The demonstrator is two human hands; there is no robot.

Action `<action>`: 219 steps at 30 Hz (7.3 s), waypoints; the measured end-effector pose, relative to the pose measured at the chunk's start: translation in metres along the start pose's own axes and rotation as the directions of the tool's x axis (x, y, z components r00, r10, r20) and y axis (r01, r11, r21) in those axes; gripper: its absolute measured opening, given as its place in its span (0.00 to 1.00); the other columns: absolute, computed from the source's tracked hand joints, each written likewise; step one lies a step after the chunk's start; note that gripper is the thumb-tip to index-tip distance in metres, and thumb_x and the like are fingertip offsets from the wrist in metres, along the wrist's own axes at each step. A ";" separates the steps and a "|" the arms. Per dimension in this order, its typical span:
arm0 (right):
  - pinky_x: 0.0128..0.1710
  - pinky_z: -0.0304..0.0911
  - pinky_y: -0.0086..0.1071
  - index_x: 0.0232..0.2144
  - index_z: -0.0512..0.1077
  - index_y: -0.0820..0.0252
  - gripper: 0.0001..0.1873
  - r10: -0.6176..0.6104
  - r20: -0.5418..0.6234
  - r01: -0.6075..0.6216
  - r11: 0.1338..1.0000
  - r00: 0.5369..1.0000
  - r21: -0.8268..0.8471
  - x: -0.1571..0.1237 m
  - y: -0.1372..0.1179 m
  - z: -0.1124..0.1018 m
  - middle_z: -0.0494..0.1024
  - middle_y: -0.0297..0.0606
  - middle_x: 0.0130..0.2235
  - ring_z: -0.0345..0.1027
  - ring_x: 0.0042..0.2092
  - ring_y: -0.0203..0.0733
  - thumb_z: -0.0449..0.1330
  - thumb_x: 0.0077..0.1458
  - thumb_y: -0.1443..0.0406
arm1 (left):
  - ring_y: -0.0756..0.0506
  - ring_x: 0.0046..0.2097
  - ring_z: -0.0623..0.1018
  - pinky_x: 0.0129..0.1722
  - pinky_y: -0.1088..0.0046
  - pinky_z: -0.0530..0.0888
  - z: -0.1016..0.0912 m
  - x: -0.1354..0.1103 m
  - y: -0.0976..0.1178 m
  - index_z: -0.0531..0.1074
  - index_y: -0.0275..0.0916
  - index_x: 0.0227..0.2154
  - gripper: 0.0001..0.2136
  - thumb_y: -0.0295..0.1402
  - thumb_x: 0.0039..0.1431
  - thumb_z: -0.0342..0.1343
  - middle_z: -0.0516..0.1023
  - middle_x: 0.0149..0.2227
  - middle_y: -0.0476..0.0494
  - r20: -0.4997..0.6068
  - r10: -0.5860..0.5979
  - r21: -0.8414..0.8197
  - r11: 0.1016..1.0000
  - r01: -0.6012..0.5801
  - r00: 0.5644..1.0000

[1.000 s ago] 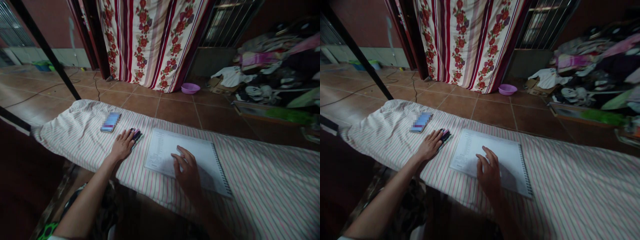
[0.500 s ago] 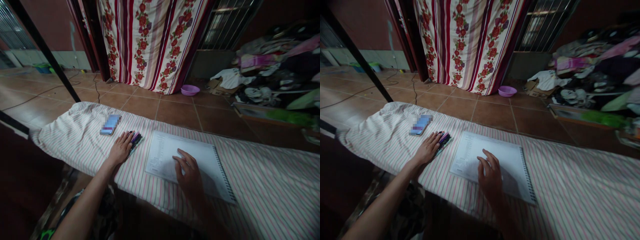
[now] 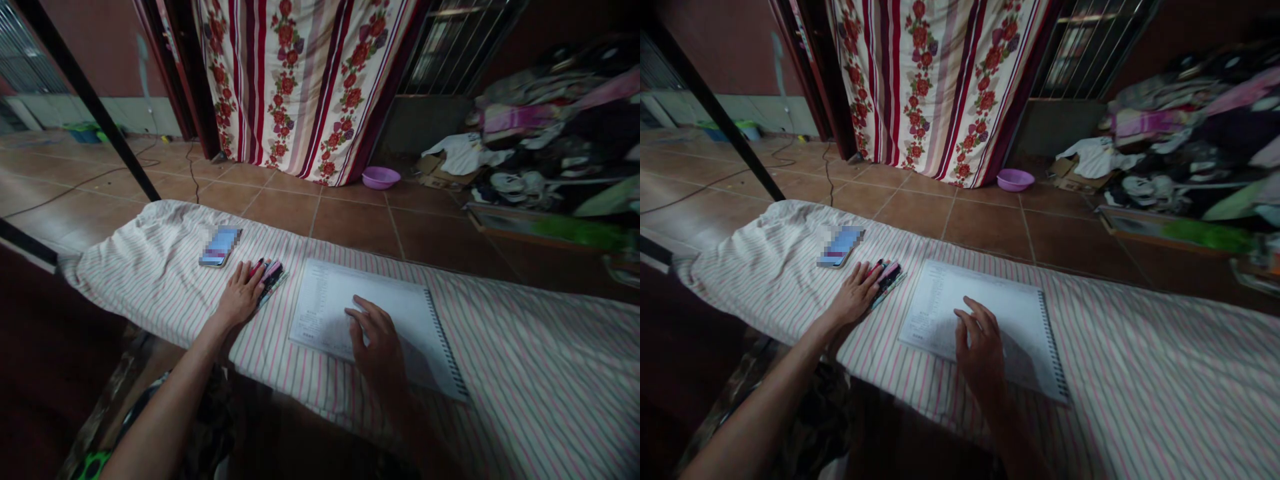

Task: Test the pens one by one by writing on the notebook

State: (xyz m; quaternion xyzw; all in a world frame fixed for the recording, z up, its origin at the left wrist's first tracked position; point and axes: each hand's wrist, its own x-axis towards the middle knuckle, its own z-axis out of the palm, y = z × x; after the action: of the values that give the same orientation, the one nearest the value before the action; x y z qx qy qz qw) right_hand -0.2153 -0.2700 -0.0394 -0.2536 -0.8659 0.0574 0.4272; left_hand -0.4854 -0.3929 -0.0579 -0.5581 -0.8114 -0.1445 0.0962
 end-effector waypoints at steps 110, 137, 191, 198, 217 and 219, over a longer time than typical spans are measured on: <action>0.22 0.49 0.27 0.24 0.72 0.60 0.11 0.715 0.456 -0.718 0.093 0.530 0.689 0.019 -0.003 -0.024 0.73 0.31 0.21 0.55 0.22 0.30 0.62 0.41 0.58 | 0.48 0.28 0.79 0.33 0.75 0.75 -0.031 0.014 0.184 0.74 0.31 0.27 0.14 0.31 0.36 0.69 0.79 0.23 0.43 0.549 -0.178 -0.779 -0.464 0.423 0.817; 0.17 0.45 0.25 0.20 0.67 0.61 0.20 0.652 0.551 -0.743 0.027 0.520 0.669 0.020 -0.008 -0.028 0.66 0.29 0.20 0.52 0.20 0.28 0.60 0.45 0.50 | 0.48 0.28 0.79 0.34 0.74 0.76 -0.035 0.014 0.180 0.74 0.32 0.28 0.14 0.32 0.37 0.68 0.79 0.23 0.43 0.478 -0.205 -0.845 -0.372 0.383 0.854; 0.24 0.55 0.26 0.36 0.69 0.59 0.19 0.597 0.603 -0.707 -0.083 0.529 0.703 0.023 -0.011 -0.033 0.74 0.34 0.29 0.61 0.27 0.32 0.62 0.44 0.53 | 0.50 0.28 0.78 0.34 0.75 0.75 -0.030 0.013 0.178 0.73 0.32 0.29 0.13 0.32 0.40 0.66 0.79 0.24 0.45 0.481 -0.231 -0.842 -0.390 0.373 0.846; 0.19 0.47 0.27 0.19 0.68 0.61 0.19 0.625 0.549 -0.751 0.093 0.555 0.653 0.021 -0.005 -0.031 0.67 0.31 0.19 0.52 0.19 0.29 0.60 0.45 0.50 | 0.49 0.28 0.78 0.35 0.73 0.75 -0.030 0.011 0.179 0.74 0.32 0.29 0.13 0.34 0.40 0.66 0.79 0.24 0.45 0.475 -0.224 -0.858 -0.331 0.392 0.851; 0.26 0.57 0.28 0.27 0.70 0.59 0.10 0.615 0.488 -0.693 0.136 0.620 0.708 0.025 -0.008 -0.035 0.70 0.29 0.20 0.59 0.23 0.31 0.61 0.43 0.59 | 0.49 0.28 0.78 0.34 0.75 0.75 -0.030 0.012 0.180 0.73 0.32 0.29 0.12 0.32 0.40 0.66 0.79 0.24 0.45 0.513 -0.222 -0.826 -0.391 0.407 0.829; 0.26 0.58 0.28 0.28 0.70 0.59 0.12 0.623 0.512 -0.707 0.096 0.592 0.701 0.024 -0.009 -0.033 0.72 0.32 0.23 0.61 0.24 0.32 0.60 0.44 0.57 | 0.49 0.27 0.79 0.34 0.74 0.75 -0.030 0.012 0.180 0.73 0.32 0.28 0.13 0.32 0.39 0.66 0.79 0.24 0.45 0.504 -0.231 -0.834 -0.380 0.400 0.832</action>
State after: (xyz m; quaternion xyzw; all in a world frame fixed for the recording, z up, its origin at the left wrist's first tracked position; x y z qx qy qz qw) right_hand -0.2053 -0.2694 0.0013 -0.3610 -0.5151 0.6781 0.3802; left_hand -0.3220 -0.3320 -0.0028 -0.1614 -0.5008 -0.7105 -0.4673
